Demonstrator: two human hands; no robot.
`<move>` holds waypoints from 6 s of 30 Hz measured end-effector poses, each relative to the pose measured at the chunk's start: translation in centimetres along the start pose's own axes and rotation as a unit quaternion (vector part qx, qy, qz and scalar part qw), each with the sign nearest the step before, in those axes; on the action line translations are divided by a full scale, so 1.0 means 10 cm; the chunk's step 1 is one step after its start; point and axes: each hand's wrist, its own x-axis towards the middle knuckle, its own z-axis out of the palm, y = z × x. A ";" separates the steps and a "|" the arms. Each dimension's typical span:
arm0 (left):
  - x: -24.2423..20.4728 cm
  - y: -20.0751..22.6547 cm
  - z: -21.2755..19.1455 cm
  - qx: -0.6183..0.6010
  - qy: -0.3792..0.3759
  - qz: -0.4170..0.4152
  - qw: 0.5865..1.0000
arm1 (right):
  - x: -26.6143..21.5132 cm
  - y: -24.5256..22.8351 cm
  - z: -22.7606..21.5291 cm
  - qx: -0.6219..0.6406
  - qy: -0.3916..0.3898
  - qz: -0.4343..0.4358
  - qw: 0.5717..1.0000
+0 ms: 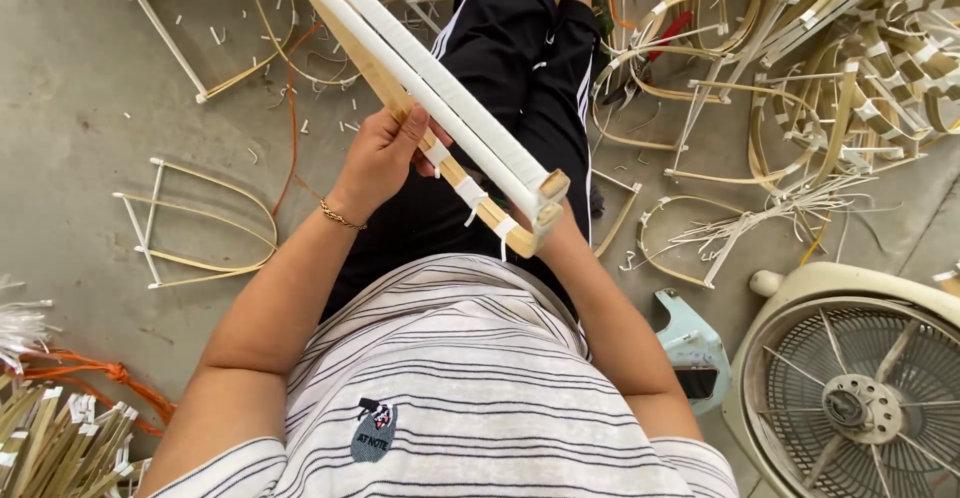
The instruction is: Assembling bamboo strips onto white plastic frames to create furniture components.
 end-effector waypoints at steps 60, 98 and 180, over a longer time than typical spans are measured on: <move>0.08 0.87 0.36 0.310 -0.046 0.249 0.916 | 0.04 -0.15 -1.63 -0.099 -0.139 -0.069 0.983; 0.21 0.91 0.47 0.370 -0.070 0.314 0.872 | 0.09 -0.34 -1.76 -0.254 -0.160 -0.247 0.921; -0.12 -0.21 0.01 -0.367 -0.050 -0.039 0.928 | -0.12 0.19 -0.57 0.660 0.172 0.244 0.689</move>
